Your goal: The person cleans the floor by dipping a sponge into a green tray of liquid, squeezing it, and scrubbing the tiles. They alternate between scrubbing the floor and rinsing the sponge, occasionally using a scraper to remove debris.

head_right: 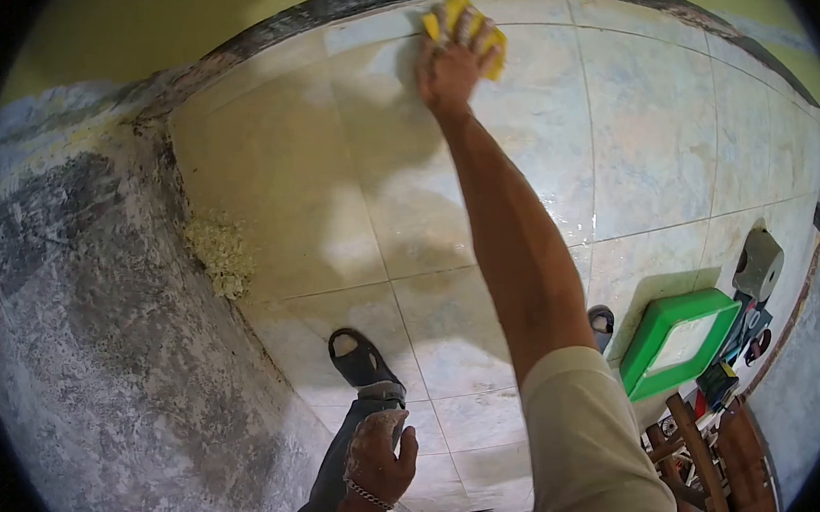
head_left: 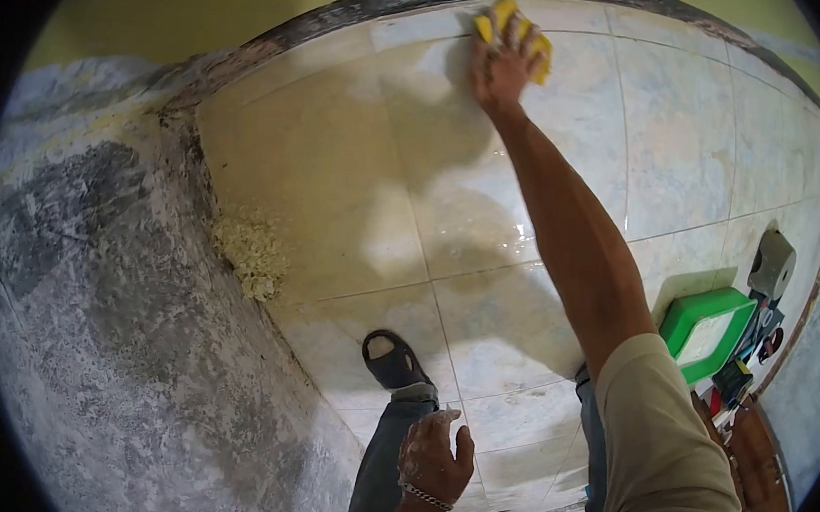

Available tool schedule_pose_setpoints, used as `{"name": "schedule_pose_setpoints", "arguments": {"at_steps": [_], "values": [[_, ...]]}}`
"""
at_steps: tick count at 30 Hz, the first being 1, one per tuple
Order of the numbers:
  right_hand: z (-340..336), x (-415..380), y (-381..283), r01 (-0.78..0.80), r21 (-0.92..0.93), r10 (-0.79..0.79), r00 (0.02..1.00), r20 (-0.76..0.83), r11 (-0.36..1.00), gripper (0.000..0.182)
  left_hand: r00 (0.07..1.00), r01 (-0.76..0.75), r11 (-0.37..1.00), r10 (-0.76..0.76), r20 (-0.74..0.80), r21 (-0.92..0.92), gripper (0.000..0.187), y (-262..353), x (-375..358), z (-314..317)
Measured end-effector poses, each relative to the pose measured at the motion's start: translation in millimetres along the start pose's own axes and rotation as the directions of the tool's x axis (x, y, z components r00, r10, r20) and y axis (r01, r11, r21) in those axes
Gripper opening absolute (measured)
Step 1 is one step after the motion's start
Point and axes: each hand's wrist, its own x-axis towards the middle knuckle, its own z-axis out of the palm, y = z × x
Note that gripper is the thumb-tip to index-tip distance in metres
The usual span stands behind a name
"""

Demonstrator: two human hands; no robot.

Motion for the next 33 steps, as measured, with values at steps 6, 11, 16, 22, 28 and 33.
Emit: {"name": "schedule_pose_setpoints", "arguments": {"at_steps": [6, 11, 16, 22, 28, 33], "values": [[70, -15, -123, 0.037, -0.110, -0.018, 0.985, 0.174, 0.993, 0.058, 0.999, 0.017, 0.999, -0.016, 0.037, -0.046, 0.024, 5, -3, -9], [34, -32, -109, 0.668, -0.091, -0.532, 0.661, 0.530, 0.739, 0.054, 0.999, 0.000, 0.999, 0.002, 0.045, -0.045, 0.025, 7, -6, -5], [-59, -68, -19, 0.693, 0.152, -0.619, 0.496, 0.610, 0.705, 0.056, 0.997, 0.003, 0.995, 0.004, 0.072, -0.104, 0.024, 12, -14, 5], [-156, -243, 32, 0.124, -0.073, -0.060, 0.816, 0.575, 0.990, 0.062, 0.992, 0.031, 0.991, -0.014, 0.128, -0.132, 0.023, 16, -16, 5], [-115, -327, -29, 0.022, -0.226, 0.089, 0.878, 0.471, 0.974, 0.071, 0.995, 0.041, 0.997, -0.035, 0.098, -0.059, 0.021, -7, -15, -3], [-40, -218, -78, -0.023, -0.142, 0.065, 0.952, 0.298, 0.990, 0.070, 0.993, 0.107, 0.994, -0.107, 0.042, 0.003, 0.019, -26, -13, -12]]}}
